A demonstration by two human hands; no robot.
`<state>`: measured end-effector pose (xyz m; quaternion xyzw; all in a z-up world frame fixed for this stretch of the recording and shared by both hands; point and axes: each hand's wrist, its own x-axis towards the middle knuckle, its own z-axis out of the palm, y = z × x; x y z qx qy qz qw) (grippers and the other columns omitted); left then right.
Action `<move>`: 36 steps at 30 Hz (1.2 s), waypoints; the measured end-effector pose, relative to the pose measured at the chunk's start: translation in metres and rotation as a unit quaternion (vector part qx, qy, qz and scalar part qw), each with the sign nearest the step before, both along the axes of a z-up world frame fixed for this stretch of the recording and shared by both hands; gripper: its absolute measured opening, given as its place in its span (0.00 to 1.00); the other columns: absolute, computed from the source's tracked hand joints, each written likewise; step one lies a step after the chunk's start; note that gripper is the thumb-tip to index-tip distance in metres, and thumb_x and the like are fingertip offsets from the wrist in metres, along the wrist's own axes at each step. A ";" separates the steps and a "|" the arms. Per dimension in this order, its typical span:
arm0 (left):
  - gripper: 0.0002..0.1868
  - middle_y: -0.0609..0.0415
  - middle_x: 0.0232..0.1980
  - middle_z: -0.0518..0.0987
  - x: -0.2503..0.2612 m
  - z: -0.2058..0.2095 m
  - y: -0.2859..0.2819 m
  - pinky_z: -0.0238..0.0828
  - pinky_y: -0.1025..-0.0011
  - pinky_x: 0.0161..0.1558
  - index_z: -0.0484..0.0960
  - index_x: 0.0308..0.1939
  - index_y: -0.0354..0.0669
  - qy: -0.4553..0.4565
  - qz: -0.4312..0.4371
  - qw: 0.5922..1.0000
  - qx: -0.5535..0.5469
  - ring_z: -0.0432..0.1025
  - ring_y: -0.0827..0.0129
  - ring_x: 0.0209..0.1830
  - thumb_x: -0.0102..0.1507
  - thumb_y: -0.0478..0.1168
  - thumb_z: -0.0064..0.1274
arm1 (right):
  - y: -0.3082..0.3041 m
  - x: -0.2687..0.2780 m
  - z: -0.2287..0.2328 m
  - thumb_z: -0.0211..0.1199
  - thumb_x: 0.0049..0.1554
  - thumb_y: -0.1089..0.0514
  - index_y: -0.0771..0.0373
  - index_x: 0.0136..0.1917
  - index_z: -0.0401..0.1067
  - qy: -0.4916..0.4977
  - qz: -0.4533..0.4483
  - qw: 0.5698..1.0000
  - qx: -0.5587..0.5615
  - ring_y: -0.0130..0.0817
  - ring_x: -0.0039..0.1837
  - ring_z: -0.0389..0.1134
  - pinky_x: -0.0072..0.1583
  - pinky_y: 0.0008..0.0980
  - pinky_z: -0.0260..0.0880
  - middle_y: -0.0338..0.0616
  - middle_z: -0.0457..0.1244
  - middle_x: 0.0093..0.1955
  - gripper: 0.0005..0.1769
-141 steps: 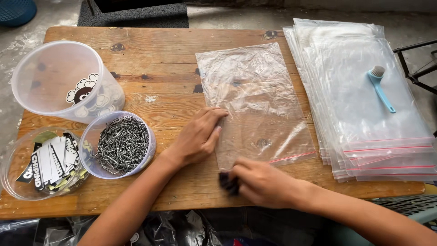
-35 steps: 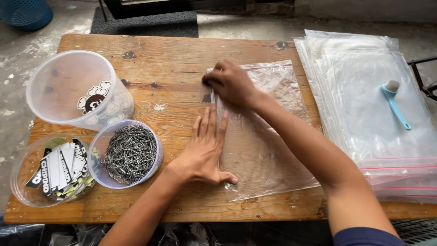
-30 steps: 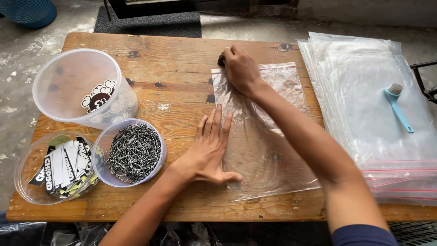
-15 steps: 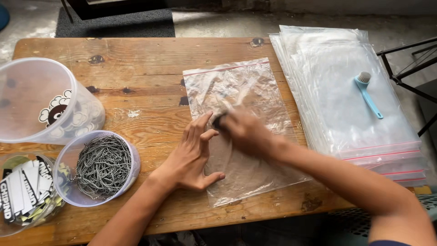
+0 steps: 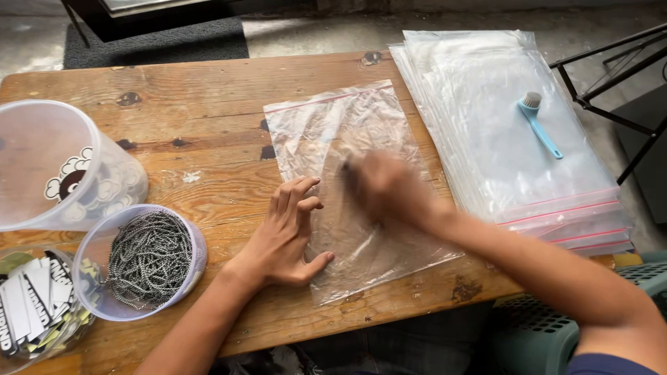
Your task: The person cleans a black mesh bag with a small brush, attaches a metal chain with a cartoon bear charm to the zipper, and places the bag into a clear plastic ziplock bag. They then seal the bag and place it into a green plastic basket.
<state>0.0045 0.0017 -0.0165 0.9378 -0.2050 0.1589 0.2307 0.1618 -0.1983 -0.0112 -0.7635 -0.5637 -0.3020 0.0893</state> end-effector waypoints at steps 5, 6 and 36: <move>0.38 0.37 0.68 0.60 -0.001 0.004 -0.003 0.47 0.45 0.70 0.58 0.51 0.45 -0.008 -0.013 1.000 0.000 0.54 0.39 0.70 0.47 0.55 0.60 | -0.029 -0.076 -0.002 0.54 0.59 0.58 0.59 0.46 0.70 0.072 0.124 0.988 -0.060 0.41 0.36 0.63 0.39 0.36 0.64 0.42 0.58 0.35 0.05; 0.37 0.37 0.68 0.60 -0.002 0.006 -0.003 0.47 0.45 0.70 0.59 0.51 0.45 -0.007 -0.013 1.000 0.000 0.54 0.39 0.70 0.48 0.56 0.59 | -0.032 -0.071 0.000 0.56 0.58 0.59 0.59 0.43 0.70 0.062 0.116 0.989 -0.073 0.41 0.37 0.63 0.39 0.37 0.63 0.42 0.58 0.35 0.04; 0.37 0.47 0.66 0.66 -0.003 0.022 -0.013 0.48 0.51 0.69 0.70 0.59 0.50 0.070 -0.032 0.997 0.021 0.56 0.46 0.71 0.51 0.60 0.61 | -0.140 -0.035 0.045 0.57 0.62 0.50 0.55 0.53 0.71 0.159 -0.278 0.944 -0.077 0.48 0.41 0.72 0.43 0.48 0.74 0.44 0.65 0.41 0.10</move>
